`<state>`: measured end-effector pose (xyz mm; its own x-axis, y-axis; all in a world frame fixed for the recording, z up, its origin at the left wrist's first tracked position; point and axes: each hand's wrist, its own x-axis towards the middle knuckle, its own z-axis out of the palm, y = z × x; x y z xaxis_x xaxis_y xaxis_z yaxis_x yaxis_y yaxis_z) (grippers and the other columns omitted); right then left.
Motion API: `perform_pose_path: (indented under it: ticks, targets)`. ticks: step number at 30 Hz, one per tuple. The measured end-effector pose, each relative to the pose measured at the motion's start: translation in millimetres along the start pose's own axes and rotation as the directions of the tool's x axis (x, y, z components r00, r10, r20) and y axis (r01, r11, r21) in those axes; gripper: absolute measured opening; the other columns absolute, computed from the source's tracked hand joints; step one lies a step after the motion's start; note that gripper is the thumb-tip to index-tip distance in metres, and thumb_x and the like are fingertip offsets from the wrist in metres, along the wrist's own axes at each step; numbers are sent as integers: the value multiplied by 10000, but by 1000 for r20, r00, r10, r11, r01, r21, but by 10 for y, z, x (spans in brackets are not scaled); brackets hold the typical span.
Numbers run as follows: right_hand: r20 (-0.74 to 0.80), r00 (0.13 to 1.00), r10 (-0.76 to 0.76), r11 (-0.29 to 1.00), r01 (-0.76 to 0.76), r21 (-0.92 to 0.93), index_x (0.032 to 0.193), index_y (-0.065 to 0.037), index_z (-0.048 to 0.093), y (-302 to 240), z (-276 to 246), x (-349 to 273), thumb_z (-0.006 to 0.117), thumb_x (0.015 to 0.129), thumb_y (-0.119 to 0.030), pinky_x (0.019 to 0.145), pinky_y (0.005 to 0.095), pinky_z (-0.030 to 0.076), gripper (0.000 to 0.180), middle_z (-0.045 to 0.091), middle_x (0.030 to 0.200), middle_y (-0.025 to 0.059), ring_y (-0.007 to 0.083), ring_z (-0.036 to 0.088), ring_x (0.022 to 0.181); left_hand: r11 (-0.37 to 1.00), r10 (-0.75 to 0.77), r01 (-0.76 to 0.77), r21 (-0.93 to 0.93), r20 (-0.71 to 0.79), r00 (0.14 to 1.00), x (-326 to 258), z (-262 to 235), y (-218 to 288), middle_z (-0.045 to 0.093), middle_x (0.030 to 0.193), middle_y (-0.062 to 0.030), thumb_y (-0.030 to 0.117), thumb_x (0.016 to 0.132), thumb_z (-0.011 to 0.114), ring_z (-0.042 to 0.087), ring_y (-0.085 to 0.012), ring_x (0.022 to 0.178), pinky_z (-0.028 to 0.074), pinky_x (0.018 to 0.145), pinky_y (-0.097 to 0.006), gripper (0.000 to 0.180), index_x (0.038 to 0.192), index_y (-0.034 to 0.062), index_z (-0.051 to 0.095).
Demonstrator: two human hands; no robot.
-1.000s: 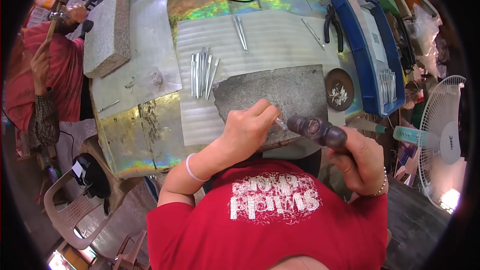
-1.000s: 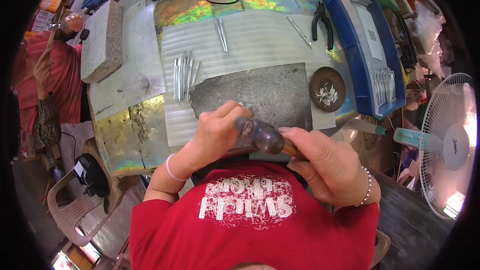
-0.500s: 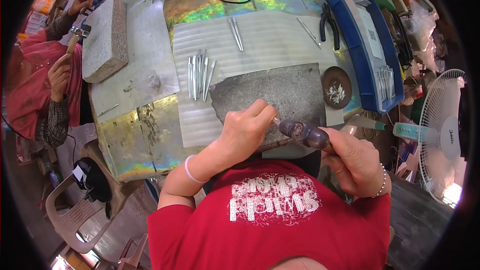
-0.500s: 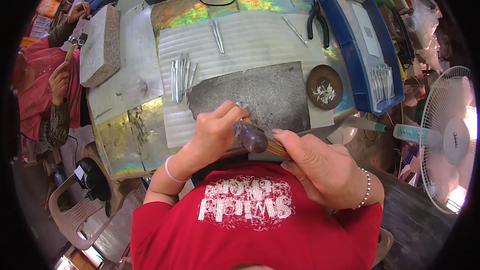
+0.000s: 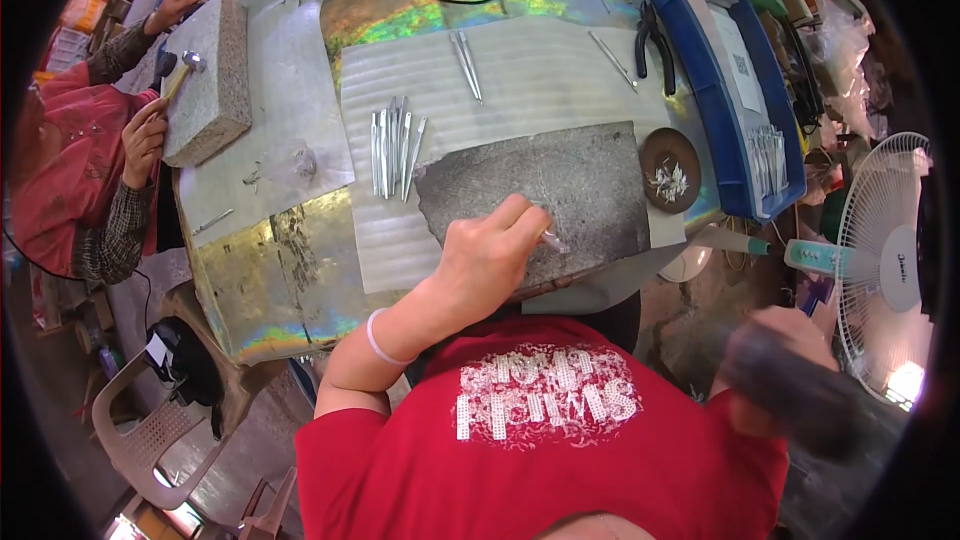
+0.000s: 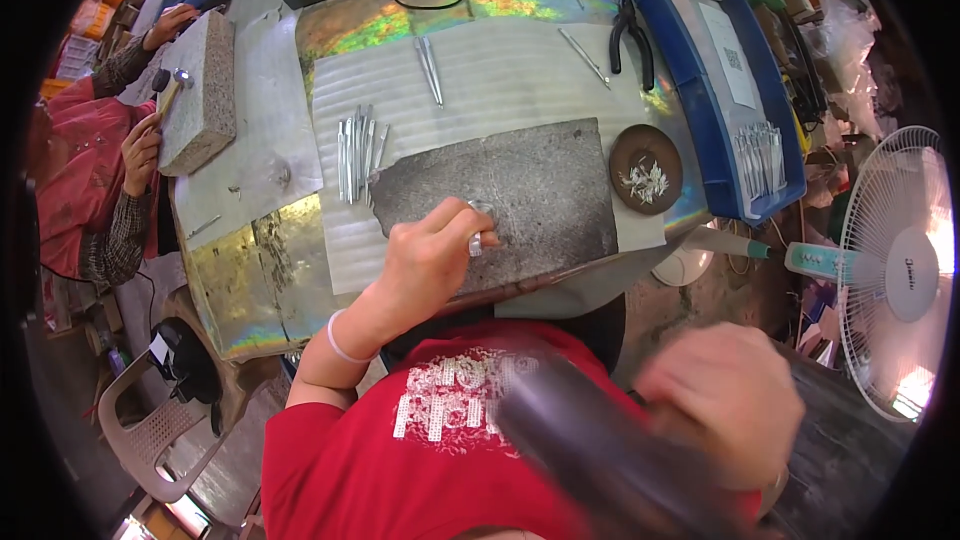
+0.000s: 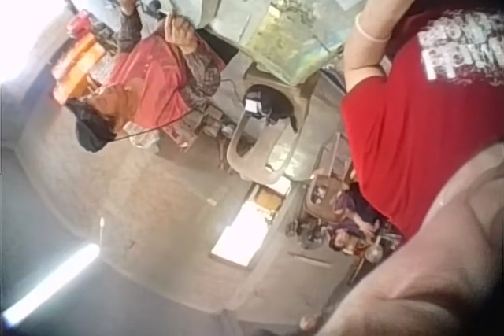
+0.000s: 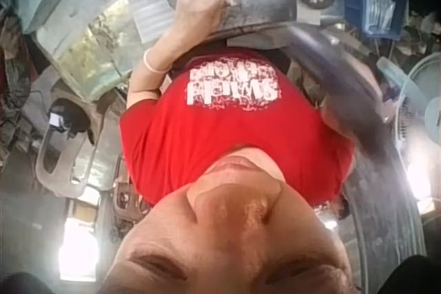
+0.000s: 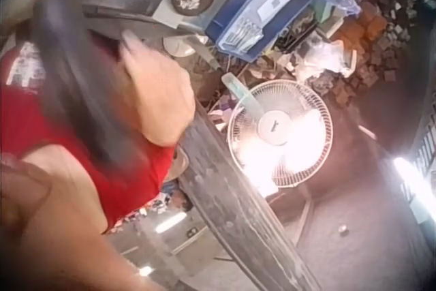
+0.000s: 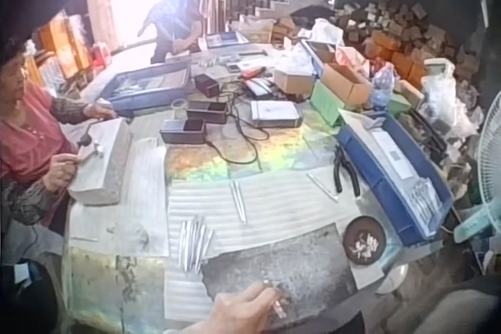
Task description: Assembling small metal components by hammering pins into metal strips at a workbench.
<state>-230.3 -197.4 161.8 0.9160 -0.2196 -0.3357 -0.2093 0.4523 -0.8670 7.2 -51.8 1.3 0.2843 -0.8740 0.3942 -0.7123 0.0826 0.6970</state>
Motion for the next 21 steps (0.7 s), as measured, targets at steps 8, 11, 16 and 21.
perform_pose_path:
  ticks: [8,11,16,21]
  targets:
    - [250,906,-342,86,295,-952,1197,17,502,-108,419,602,677,731,-31,560,336,495,500,592,796,118,255,609,616,998,13,-13,63,-6,1000,-23,-21,-19,474,734,-83,-22,702,578,554,-260,552,442,432,-352,161,824,64,518]
    - [234,914,-332,5,249,-968,1176,9,527,-149,448,581,679,718,-27,562,336,488,483,588,777,111,243,606,612,999,-49,48,20,15,999,-38,12,-13,559,762,-87,-77,664,583,591,-284,589,468,480,-360,240,855,67,584]
    - [303,913,-274,-9,313,-950,1178,13,541,-69,370,646,678,706,-12,513,301,471,493,580,766,115,233,597,611,998,-45,45,39,0,999,-87,-38,-28,547,752,-80,-41,716,594,589,-253,576,462,468,-328,170,852,55,564]
    - [35,884,-467,190,139,-972,1186,56,524,70,195,534,633,754,24,683,313,520,447,631,1023,200,273,666,796,407,-424,379,-831,195,884,-15,-303,116,644,869,-110,137,931,541,636,-136,639,505,554,-232,161,933,-22,564]
